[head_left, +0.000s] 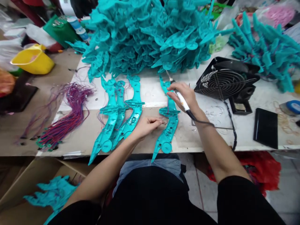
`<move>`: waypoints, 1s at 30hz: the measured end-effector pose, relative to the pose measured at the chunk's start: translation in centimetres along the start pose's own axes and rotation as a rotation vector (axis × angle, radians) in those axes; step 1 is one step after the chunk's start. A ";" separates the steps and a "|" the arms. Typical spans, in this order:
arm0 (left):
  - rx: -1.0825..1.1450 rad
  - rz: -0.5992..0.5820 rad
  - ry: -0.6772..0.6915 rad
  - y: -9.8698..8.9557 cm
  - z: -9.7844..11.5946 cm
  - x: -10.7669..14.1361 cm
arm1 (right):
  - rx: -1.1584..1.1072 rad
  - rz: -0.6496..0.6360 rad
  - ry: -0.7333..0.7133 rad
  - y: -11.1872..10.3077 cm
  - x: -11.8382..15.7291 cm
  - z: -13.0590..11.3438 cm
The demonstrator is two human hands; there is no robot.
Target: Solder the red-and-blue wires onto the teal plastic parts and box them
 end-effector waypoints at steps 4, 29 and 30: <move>0.030 -0.033 -0.029 0.4 -1.2 -1.4 | -0.287 0.127 0.356 -0.3 7.4 -0.2; -0.313 -0.140 0.109 1.7 -1.4 -3.0 | -0.236 0.293 0.397 -2.7 18.3 -3.4; -0.318 -0.151 0.110 1.8 -1.5 -3.0 | -0.229 0.307 0.380 -2.9 18.9 -3.7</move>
Point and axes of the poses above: each hand's wrist, its own x-axis away from the middle knuckle, its own y-axis out of the palm, z = x × y, the point moved 4 cm from there along -x, towards the middle knuckle, and after that the axes turned 14 degrees about x, right-handed, at the moved point
